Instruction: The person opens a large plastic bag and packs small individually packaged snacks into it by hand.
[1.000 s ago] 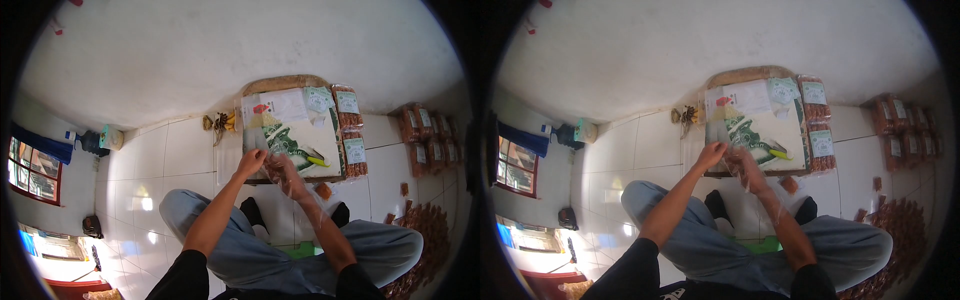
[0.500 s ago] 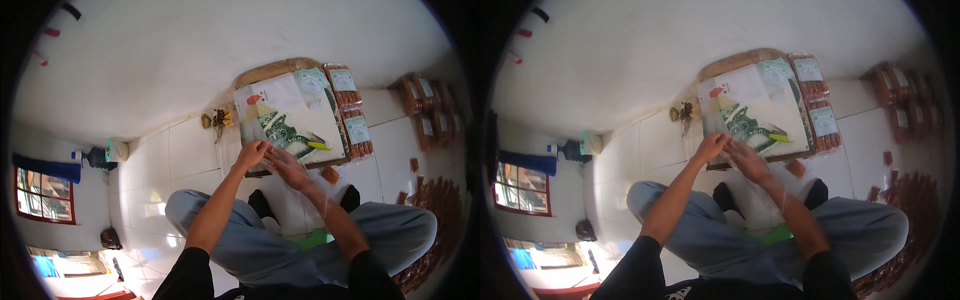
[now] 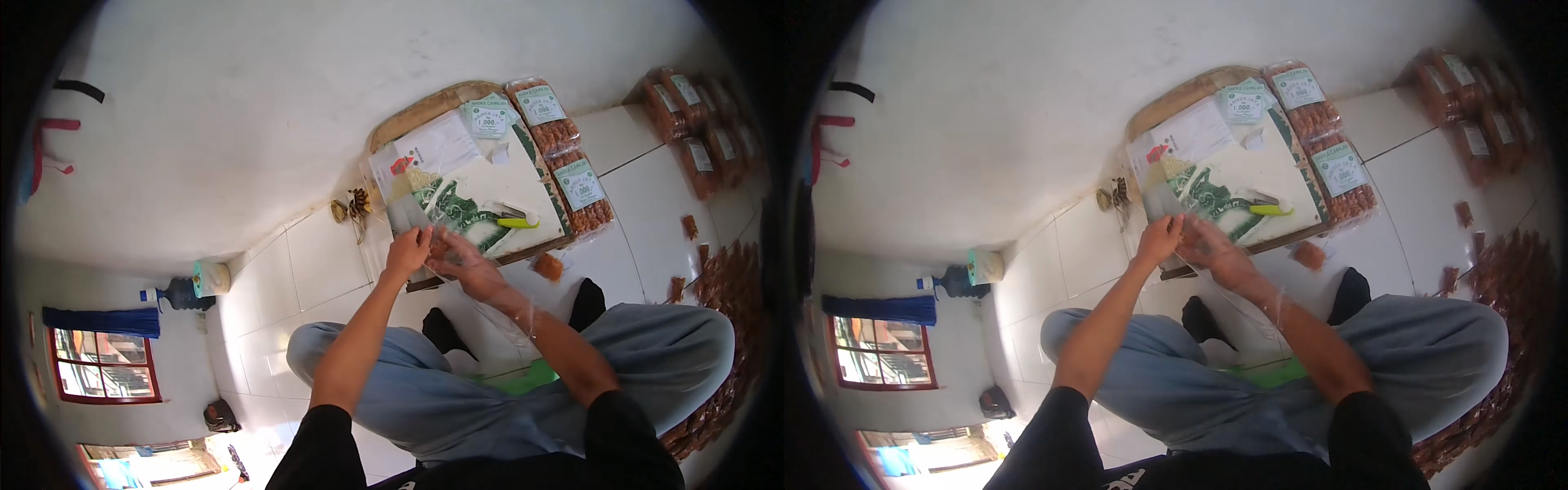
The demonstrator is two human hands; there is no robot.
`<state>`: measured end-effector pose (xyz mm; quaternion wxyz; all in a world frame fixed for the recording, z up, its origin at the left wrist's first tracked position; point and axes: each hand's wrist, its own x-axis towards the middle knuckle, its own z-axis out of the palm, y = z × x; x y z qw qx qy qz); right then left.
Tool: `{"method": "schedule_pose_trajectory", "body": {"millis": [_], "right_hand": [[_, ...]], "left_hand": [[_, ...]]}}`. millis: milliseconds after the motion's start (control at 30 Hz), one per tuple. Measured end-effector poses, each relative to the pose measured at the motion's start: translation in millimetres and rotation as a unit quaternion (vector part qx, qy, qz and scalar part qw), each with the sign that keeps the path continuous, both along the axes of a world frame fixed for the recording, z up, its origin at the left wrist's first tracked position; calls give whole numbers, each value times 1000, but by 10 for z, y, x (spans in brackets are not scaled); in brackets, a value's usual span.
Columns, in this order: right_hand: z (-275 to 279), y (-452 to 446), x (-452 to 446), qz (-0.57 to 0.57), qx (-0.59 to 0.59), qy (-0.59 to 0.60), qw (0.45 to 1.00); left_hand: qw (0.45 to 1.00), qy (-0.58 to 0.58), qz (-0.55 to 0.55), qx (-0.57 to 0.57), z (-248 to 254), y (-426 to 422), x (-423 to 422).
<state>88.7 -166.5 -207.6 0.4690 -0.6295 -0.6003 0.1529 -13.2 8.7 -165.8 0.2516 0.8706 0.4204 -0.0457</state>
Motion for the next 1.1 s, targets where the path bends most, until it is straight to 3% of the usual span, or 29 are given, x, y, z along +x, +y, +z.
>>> {"method": "schedule_pose_trajectory", "body": {"millis": [133,233,300,433,467,533,567,600,633,700,800,867,933,1000,1100], "right_hand": [[84,78,101,57,52,73,994],[142,9,145,61,-68,169,981],[-37,61,88,-8,-36,104,994],[75,64,57,12,-94,153,984],[142,93,31,4,-116,302,946],[159,103,8,-2,-135,442,887],[123,89,14,-21,-99,253,962],[138,79,23,-39,-58,53,996],[157,82,34,-37,-56,50,996],[220,52,30,-11,-1,157,987],[345,66,69,12,34,127,991],[111,127,81,37,62,87,994],[40,173,63,67,90,46,993],[70,192,45,98,38,118,987],[104,169,37,107,71,198,972]], "left_hand": [[999,-16,16,45,-58,-38,-40],[999,-31,19,19,-17,-62,-68],[999,-32,26,18,-1,-88,-86],[996,-82,28,-15,-43,-115,-105],[996,-82,29,-13,-63,-120,-107],[992,-121,6,27,-90,-144,-110],[992,-122,8,29,-95,-148,-114],[993,-110,0,47,-98,-152,-115],[993,-98,-7,65,-97,-142,-104],[994,-98,-9,47,-77,-123,-113],[996,-79,-9,35,52,-138,-102],[997,-62,-2,43,27,-106,-96],[973,-183,-97,102,-161,-3,-109],[971,-190,-108,99,-228,61,-44],[976,-173,-97,88,-187,57,-27]]}}
